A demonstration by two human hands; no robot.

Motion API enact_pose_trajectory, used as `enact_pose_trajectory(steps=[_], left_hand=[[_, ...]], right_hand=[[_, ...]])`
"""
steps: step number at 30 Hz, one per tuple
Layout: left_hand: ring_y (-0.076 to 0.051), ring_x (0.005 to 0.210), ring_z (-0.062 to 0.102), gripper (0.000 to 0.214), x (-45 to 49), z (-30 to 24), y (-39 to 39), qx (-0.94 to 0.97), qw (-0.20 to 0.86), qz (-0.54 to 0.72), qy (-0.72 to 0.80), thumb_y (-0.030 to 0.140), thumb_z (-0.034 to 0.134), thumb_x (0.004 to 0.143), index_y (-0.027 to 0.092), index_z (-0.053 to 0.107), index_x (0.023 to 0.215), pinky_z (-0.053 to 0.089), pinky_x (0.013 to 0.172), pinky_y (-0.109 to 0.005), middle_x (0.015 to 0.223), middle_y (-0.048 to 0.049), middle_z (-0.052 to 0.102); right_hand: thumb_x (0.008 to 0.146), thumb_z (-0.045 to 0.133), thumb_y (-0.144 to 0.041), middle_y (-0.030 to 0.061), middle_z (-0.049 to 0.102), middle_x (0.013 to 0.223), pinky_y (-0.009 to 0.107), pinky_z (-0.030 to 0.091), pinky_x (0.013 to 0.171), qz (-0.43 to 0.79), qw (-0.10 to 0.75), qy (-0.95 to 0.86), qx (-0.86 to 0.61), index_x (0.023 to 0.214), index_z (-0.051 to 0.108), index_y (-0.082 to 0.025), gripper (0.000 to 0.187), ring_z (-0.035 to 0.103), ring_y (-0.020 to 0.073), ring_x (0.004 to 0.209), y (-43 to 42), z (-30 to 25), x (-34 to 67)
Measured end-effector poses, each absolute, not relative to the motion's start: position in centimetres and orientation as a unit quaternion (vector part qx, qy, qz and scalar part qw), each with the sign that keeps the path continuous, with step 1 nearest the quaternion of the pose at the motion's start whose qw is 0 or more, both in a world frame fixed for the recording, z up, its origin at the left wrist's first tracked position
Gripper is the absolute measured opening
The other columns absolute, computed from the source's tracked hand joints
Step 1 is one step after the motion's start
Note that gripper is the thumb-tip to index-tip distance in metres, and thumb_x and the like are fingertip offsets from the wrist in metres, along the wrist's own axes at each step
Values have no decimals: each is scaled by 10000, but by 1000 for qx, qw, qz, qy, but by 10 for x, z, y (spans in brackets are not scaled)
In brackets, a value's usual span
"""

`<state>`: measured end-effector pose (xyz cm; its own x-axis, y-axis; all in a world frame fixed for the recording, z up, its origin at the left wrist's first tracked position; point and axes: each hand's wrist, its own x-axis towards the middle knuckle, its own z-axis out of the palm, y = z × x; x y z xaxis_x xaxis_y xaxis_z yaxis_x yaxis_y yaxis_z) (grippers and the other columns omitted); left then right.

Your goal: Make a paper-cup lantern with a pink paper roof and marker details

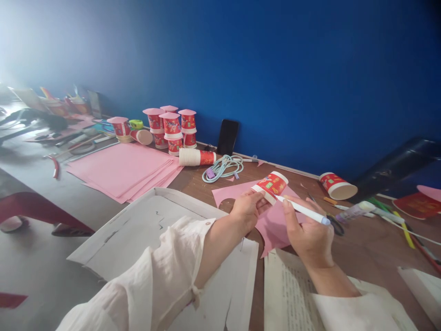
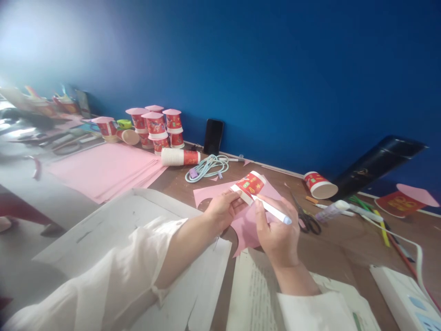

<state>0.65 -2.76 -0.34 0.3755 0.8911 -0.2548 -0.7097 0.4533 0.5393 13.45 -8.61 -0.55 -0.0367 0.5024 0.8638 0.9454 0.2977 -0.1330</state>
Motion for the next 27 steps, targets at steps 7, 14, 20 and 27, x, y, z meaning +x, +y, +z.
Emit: enact_pose_trajectory(steps=[7,14,20,27], left_hand=[[-146,799,684,146,7,-5,-27,171,810,495,263,81,579,816,95,660,936,510,924,-319,915,-103,723],[-160,825,694,159,6,-6,-26,164,810,492,273,98,592,815,89,657,959,520,921,-317,946,-116,727],[-178,885,701,170,2,-1,-25,118,824,484,270,85,576,821,67,642,977,535,901,-295,992,-139,724],[-175,868,698,175,2,7,-36,136,856,453,208,114,598,835,50,661,985,544,881,-293,960,-128,726]], right_hand=[[866,599,-244,73,745,938,387,486,961,-249,436,-677,-538,975,691,-163,164,688,203,876,-86,-6,135],[855,615,-246,72,740,947,390,497,946,-225,456,-674,-535,980,697,-178,164,686,214,891,-86,-6,135],[876,574,-367,81,719,851,377,562,737,20,620,-517,-589,1087,663,-174,299,693,200,727,-86,-1,135],[764,716,-437,53,701,1080,312,566,711,404,732,-289,-467,1085,569,-245,402,691,194,927,-67,-12,136]])
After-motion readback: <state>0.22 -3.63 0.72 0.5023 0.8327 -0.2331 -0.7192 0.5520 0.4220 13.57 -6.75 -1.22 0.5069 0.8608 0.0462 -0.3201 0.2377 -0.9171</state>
